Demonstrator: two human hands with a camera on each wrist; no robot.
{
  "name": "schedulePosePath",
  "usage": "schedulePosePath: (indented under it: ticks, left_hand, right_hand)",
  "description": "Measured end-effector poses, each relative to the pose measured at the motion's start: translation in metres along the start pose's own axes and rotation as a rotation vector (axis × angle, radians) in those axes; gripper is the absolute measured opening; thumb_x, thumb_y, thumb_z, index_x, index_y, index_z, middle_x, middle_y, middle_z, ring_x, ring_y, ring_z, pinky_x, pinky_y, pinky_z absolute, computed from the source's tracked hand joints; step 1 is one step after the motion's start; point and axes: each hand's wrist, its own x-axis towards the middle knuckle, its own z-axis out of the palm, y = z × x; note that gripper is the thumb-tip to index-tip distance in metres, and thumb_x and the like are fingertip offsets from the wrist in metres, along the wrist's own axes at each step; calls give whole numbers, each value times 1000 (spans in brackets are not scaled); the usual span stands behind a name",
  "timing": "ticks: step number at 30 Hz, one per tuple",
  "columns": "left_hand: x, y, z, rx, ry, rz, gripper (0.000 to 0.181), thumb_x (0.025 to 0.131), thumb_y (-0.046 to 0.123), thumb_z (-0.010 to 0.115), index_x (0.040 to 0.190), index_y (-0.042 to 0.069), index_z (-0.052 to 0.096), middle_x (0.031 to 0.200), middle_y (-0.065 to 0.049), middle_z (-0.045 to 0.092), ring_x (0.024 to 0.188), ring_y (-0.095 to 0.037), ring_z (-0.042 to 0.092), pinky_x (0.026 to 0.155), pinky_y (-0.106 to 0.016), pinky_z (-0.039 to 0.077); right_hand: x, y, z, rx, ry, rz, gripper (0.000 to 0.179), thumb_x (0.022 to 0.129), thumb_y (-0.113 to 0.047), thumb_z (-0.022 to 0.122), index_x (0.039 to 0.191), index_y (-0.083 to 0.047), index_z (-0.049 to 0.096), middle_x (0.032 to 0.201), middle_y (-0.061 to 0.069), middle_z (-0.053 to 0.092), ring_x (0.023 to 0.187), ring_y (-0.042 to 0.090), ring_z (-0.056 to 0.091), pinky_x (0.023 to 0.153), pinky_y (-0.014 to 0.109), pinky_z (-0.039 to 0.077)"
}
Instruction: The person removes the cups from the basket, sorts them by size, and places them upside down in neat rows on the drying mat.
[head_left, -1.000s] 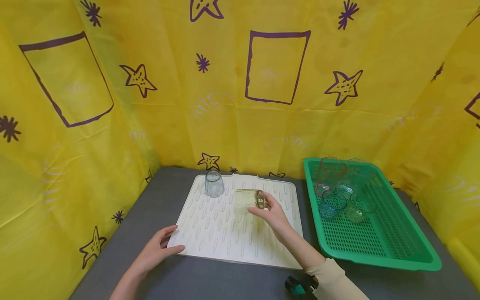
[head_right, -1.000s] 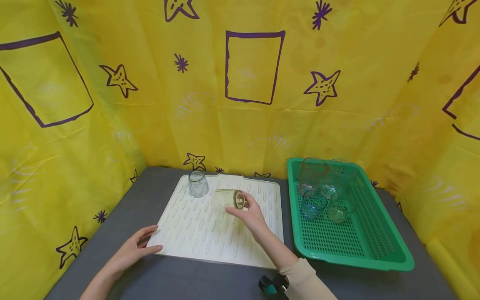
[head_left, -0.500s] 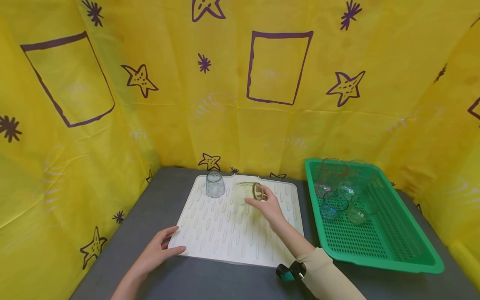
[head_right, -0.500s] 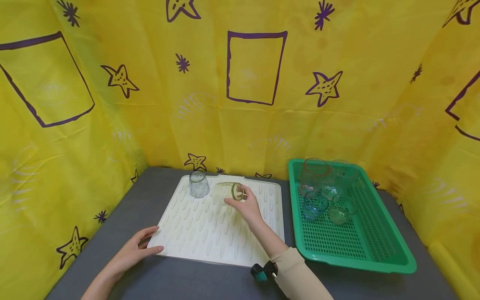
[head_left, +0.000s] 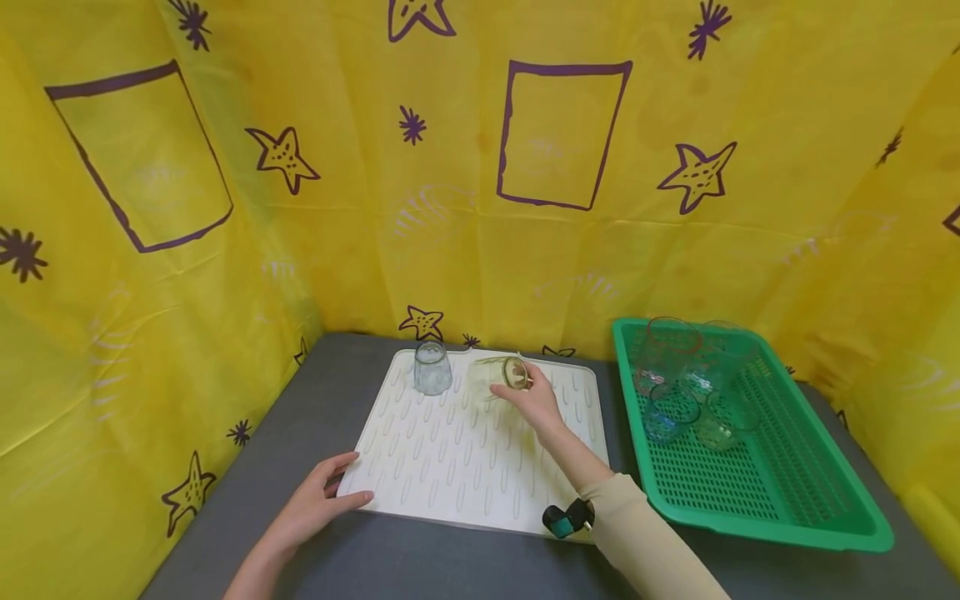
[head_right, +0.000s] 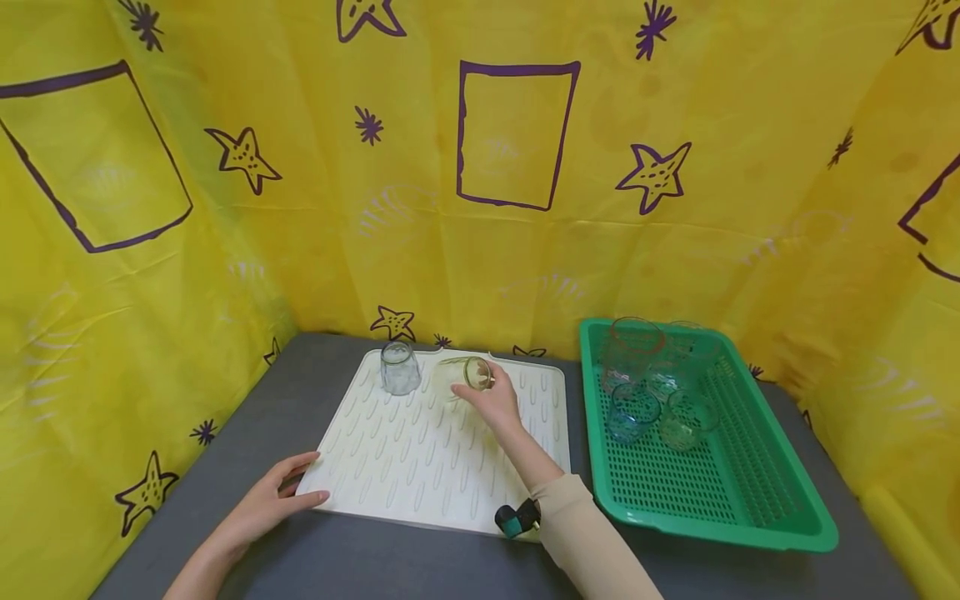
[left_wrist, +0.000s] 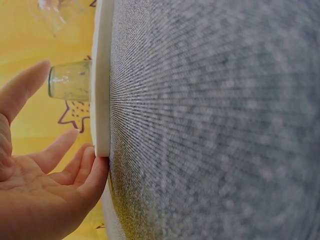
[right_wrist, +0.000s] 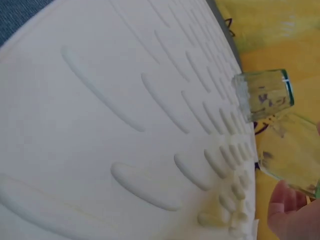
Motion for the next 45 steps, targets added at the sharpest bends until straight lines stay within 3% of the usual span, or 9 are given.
schedulePosePath:
  ticks: [10, 21, 30, 37, 45]
  left_hand:
    - [-1, 1, 0, 14, 2, -11, 79, 81, 27, 80, 143, -3, 41, 144, -27, 35, 126, -42, 45, 98, -47, 45]
    - [-1, 2, 2, -21, 10, 2, 77, 80, 22, 81, 141, -3, 43, 144, -27, 35, 124, -42, 47, 93, -41, 48]
    - [-2, 2, 4, -5, 16, -2, 75, 80, 23, 81, 140, -3, 45, 143, -25, 36, 123, -40, 48, 94, -42, 48]
    - [-1, 2, 3, 18, 14, -9, 75, 80, 26, 81, 141, -1, 45, 144, -25, 35, 126, -42, 45, 99, -49, 44]
    - [-1, 1, 3, 24, 24, -23, 75, 80, 27, 82, 141, 1, 46, 144, -23, 36, 124, -41, 47, 95, -45, 47]
  right_hand:
    - [13, 3, 9, -88, -10, -22, 75, 77, -25, 83, 141, -8, 48, 133, 15, 54, 118, 31, 53, 97, 45, 44]
    - [25, 4, 15, -151, -14, -91, 66, 73, -21, 85, 130, -5, 57, 117, 13, 64, 104, 28, 60, 92, 43, 47]
    - [31, 3, 17, -271, -8, -123, 71, 71, -24, 87, 131, -3, 55, 125, 16, 60, 116, 33, 54, 98, 47, 43]
    - [32, 0, 20, -278, -25, -109, 75, 72, -26, 86, 134, -1, 53, 129, 17, 57, 118, 34, 53, 99, 47, 43]
    - [36, 1, 27, -268, -32, -105, 75, 74, -27, 86, 135, 0, 52, 130, 17, 55, 114, 33, 55, 95, 45, 47]
